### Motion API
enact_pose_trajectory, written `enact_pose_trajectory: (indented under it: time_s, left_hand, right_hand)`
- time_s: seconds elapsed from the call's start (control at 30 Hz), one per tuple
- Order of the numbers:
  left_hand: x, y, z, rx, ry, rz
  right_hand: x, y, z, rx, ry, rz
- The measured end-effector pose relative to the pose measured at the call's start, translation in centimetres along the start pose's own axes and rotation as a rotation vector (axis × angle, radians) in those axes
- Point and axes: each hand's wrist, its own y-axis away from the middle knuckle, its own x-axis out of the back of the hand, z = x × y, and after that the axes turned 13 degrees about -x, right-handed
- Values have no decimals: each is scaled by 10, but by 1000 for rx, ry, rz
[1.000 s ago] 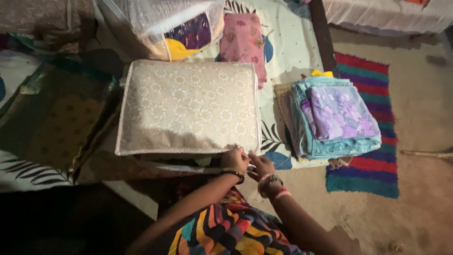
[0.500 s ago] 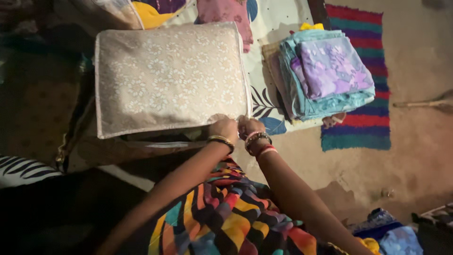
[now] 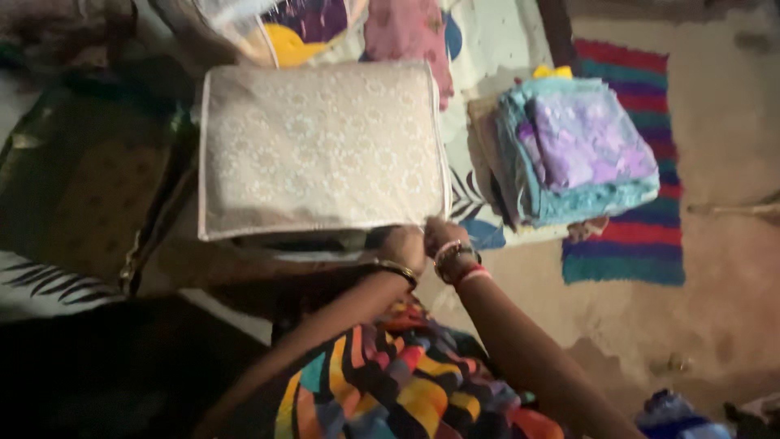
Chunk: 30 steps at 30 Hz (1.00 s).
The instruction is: The person organizes several pieces of clothing by folding them and placing them into a white storage bag on a bed.
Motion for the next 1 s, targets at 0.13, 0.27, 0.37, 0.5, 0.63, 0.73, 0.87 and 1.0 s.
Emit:
enact_pose_trajectory:
  time_s: [0.13,0.27,0.37,0.5,0.63,0.73,0.87,1.0]
  left_hand:
    - [8,-4,15,-43,-33,-34]
    - [20,10,-2,-14,-49,-106]
    - [21,31,-18,-181,-31,156]
    - [17,28,-17,15,48,219]
    - [-1,21,-17,340,240,220]
    - [-46,12,-30,287,414,243]
    - [-79,2,-49,160,855,252]
    - [-86,-3,-74,160,988,-45]
  right_hand:
    - [9,-5,-7,-496,-491,-52]
    - [2,0,-16,-535,-827,-128]
    - [1,1,-18,-537,-799,-93]
    - [5,4,-19,-574,-790,-70]
    - [11,-7,-3,-515,-817,-198]
    - [9,-4,5,-498,-753,-174]
    - [12,-1,0,-469,-696,-148]
    - [8,14,-5,-510,-606,-160]
